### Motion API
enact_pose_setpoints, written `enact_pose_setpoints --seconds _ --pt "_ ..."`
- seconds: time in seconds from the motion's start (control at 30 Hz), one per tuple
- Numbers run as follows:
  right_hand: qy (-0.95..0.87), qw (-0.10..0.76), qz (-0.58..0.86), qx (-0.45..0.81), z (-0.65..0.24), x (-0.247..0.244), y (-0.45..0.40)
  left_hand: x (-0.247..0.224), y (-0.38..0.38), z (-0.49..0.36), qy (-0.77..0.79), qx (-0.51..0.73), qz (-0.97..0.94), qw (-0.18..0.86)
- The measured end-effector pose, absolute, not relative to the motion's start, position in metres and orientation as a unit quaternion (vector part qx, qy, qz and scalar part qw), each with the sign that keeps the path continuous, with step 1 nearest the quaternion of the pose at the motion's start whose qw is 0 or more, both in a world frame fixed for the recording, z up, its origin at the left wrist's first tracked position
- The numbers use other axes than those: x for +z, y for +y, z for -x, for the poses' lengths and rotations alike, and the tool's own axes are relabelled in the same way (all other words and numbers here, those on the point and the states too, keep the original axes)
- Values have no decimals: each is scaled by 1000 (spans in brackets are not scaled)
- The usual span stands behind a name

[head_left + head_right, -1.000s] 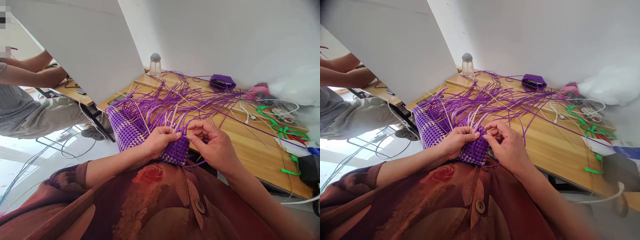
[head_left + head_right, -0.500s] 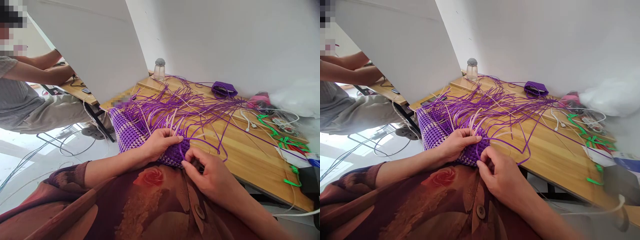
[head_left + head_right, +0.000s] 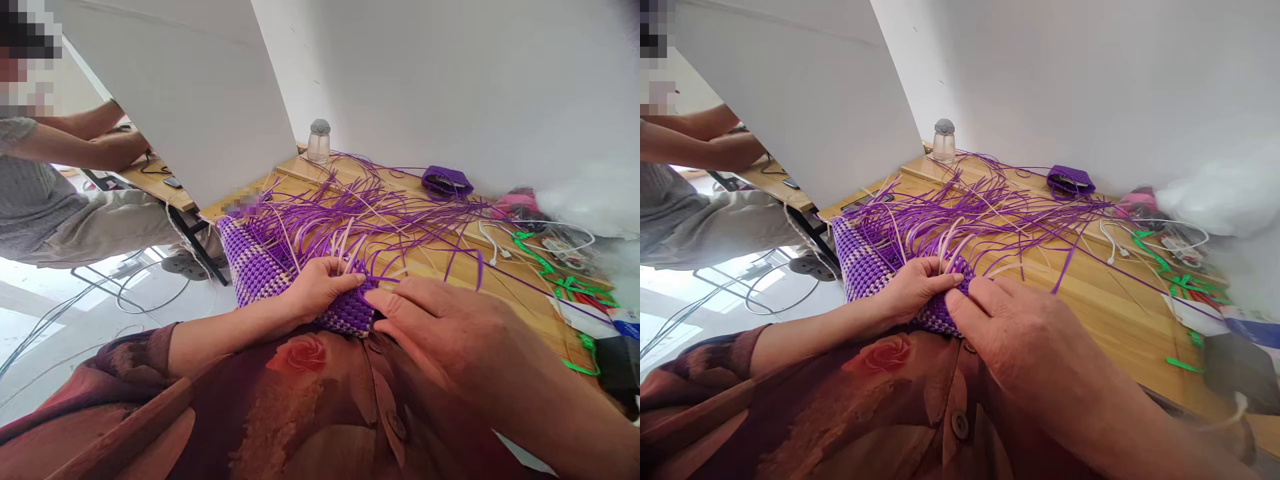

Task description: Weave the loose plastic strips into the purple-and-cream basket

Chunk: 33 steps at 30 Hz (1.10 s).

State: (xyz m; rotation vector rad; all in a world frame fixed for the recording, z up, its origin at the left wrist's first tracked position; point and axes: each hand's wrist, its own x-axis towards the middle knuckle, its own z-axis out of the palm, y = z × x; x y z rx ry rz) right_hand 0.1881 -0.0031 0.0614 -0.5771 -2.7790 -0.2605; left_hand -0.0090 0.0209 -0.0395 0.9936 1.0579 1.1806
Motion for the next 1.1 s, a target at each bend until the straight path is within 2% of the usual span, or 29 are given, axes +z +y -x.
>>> enact_pose_setpoints --seconds 0.13,0.23,0.33,0.47,0.8,0.87,1.0,1.1 --pt "-956 133 190 -179 -185 68 -3 -42 22 9 457 510 -426 591" --pt "-972 73 204 -88 -179 64 0 -41 21 8 450 504 -418 607" --pt "-972 71 224 32 -171 62 22 -36 19 8 423 510 -399 634" --pt "-948 88 298 63 -166 59 67 -30 17 7 407 501 -335 687" --pt "-943 53 300 132 -161 50 93 -28 14 9 400 503 -339 687" --pt "-948 93 287 98 -162 48 94 -27 15 8 406 499 -327 692" --pt "-913 247 303 -114 -174 46 78 -26 16 8 420 498 -299 697" --pt "-933 190 293 -88 -186 46 58 -26 16 7 415 497 -291 704"
